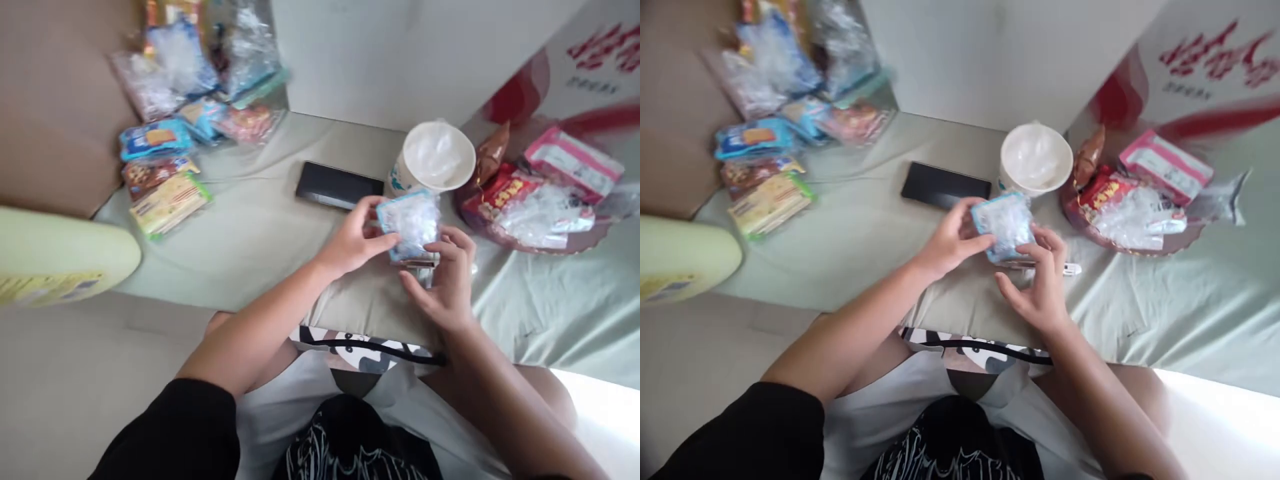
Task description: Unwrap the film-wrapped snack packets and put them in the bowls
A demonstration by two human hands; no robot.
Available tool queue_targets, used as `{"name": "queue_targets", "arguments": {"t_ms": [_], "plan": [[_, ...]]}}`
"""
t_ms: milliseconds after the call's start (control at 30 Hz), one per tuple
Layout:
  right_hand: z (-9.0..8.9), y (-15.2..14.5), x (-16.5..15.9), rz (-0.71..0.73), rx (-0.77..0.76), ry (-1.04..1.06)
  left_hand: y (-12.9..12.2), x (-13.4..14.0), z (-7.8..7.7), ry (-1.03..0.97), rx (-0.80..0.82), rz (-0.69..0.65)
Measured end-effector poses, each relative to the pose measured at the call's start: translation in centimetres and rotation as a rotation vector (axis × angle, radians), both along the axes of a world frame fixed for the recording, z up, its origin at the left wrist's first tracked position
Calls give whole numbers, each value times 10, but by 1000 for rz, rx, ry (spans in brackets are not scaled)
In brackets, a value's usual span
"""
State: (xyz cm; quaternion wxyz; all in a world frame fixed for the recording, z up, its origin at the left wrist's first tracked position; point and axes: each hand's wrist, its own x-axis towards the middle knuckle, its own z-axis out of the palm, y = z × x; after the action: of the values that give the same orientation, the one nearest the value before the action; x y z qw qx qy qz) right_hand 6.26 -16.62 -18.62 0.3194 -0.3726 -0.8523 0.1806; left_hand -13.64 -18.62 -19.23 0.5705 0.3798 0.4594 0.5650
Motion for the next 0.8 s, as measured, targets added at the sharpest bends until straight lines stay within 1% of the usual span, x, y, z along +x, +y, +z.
{"name": "queue_targets", "arguments": {"t_ms": [67, 100, 167, 233, 333, 400, 500, 633, 700, 800], "plan": [[7, 8, 17, 55, 41, -66, 4, -6, -5, 141, 38, 40], [9, 12, 26, 46, 61, -109, 5, -8, -7, 208, 63, 50], [11, 19, 38, 4, 49, -238, 5, -9, -10, 342, 112, 61], [9, 24, 43, -14, 14, -315, 4, -7, -12, 474, 155, 79], [5, 30, 41, -4, -22, -326, 2, -6, -14, 618, 180, 141], [6, 32, 41, -17, -22, -327, 3, -8, -14, 653, 167, 183], [9, 30, 43, -78, -61, -312, 4, -12, -15, 653, 136, 205], [12, 22, 40, -167, -128, -215, 2, -9, -14, 685, 193, 199], [11, 19, 32, -164, -113, -172, 0, -3, -12, 715, 226, 176], [7, 16, 21, -139, -43, -161, -3, 5, -11, 720, 251, 131]]}}
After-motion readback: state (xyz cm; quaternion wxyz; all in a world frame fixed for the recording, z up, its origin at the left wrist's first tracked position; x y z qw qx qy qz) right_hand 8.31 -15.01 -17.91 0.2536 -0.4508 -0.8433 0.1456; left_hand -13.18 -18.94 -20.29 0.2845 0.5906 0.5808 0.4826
